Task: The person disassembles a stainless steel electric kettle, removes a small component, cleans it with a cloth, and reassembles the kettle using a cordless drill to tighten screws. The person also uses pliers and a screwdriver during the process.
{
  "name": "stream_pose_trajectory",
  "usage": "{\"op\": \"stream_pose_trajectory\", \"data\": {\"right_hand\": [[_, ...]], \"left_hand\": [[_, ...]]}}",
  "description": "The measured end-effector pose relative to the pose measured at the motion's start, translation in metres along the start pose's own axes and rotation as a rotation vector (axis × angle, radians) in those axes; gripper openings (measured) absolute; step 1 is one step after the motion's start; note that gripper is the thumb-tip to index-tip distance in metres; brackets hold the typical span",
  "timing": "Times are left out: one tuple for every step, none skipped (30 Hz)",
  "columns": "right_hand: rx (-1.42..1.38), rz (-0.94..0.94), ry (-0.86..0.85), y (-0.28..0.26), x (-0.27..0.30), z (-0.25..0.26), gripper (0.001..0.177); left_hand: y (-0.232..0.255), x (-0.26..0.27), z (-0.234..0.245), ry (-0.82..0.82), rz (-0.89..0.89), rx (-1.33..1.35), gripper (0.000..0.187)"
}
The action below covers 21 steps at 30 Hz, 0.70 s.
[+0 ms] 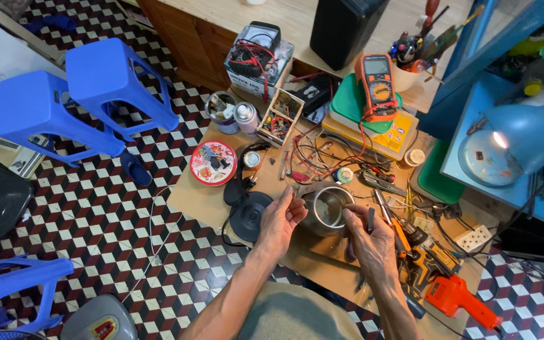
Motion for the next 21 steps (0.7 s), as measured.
{"op": "stream_pose_trajectory", "data": {"right_hand": [[0.031, 0.049, -0.015, -0.003, 0.002, -0.014, 0.032], [0.062, 0.095, -0.032, -0.007, 0.005, -0.028, 0.032], [0.066, 0.104, -0.055, -0.008, 0.006, -0.043, 0.031], [0.072, 0.113, -0.077, -0.009, 0.009, -0.060, 0.031], [0.078, 0.121, -0.099, -0.010, 0.012, -0.076, 0.030], [0.101, 0.164, -0.130, -0.015, 0.015, -0.095, 0.030], [0.124, 0.208, -0.161, -0.020, 0.018, -0.114, 0.029], [0.146, 0.249, -0.190, -0.025, 0.022, -0.131, 0.029], [0.216, 0.203, -0.212, -0.022, 0.026, -0.145, 0.029], [0.282, 0.159, -0.232, -0.020, 0.030, -0.157, 0.029], [0.349, 0.113, -0.253, -0.019, 0.032, -0.167, 0.029], [0.362, 0.124, -0.253, -0.023, 0.034, -0.174, 0.030], [0.376, 0.134, -0.253, -0.025, 0.038, -0.180, 0.030], [0.386, 0.135, -0.251, -0.023, 0.042, -0.185, 0.030], [0.395, 0.082, -0.219, -0.016, 0.042, -0.186, 0.030], [0.406, 0.030, -0.180, -0.008, 0.042, -0.182, 0.030], [0.418, -0.023, -0.141, 0.000, 0.041, -0.177, 0.030], [0.426, -0.045, -0.126, 0.007, 0.042, -0.173, 0.030], [0.435, -0.068, -0.110, 0.013, 0.042, -0.169, 0.030], [0.443, -0.092, -0.098, 0.019, 0.042, -0.166, 0.030], [0.451, -0.113, -0.079, 0.024, 0.041, -0.162, 0.031]], "left_hand": [[0.009, -0.005, 0.002, -0.008, -0.015, -0.010, 0.029], [0.019, -0.009, 0.007, -0.013, -0.033, -0.004, 0.029], [0.030, -0.015, 0.012, -0.018, -0.051, 0.001, 0.028], [0.039, -0.019, 0.018, -0.023, -0.068, 0.007, 0.028], [0.049, -0.023, 0.027, 0.002, -0.101, -0.029, 0.030], [0.059, -0.026, 0.037, 0.029, -0.133, -0.069, 0.033], [0.070, -0.030, 0.048, 0.056, -0.164, -0.109, 0.035], [0.088, -0.035, 0.054, 0.066, -0.250, -0.179, 0.036], [0.110, -0.043, 0.058, 0.077, -0.335, -0.249, 0.037], [0.133, -0.052, 0.059, 0.086, -0.421, -0.321, 0.039], [0.159, -0.066, 0.060, 0.139, -0.490, -0.390, 0.039], [0.187, -0.084, 0.058, 0.190, -0.559, -0.461, 0.040], [0.214, -0.104, 0.047, 0.187, -0.644, -0.546, 0.040], [0.236, -0.124, 0.037, 0.184, -0.724, -0.639, 0.041], [0.252, -0.146, 0.030, 0.212, -0.763, -0.780, 0.040], [0.263, -0.169, 0.020, 0.231, -0.798, -0.919, 0.039], [0.270, -0.195, 0.011, 0.245, -0.790, -1.006, 0.038], [0.271, -0.219, 0.003, 0.252, -0.782, -1.093, 0.037], [0.268, -0.238, 0.000, 0.259, -0.777, -1.144, 0.035], [0.266, -0.256, 0.000, 0.269, -0.772, -1.196, 0.033], [0.262, -0.272, 0.002, 0.279, -0.768, -1.248, 0.031]]}}
Point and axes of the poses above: each hand's wrist, its own x-axis away from the middle knuckle, its own z-axis out of the back of the hand, y = z × x, the point moved 9 cm from there along -x, towards the middle knuckle, and after that the axes turned 10 degrees about y, right-handed, at the moved point
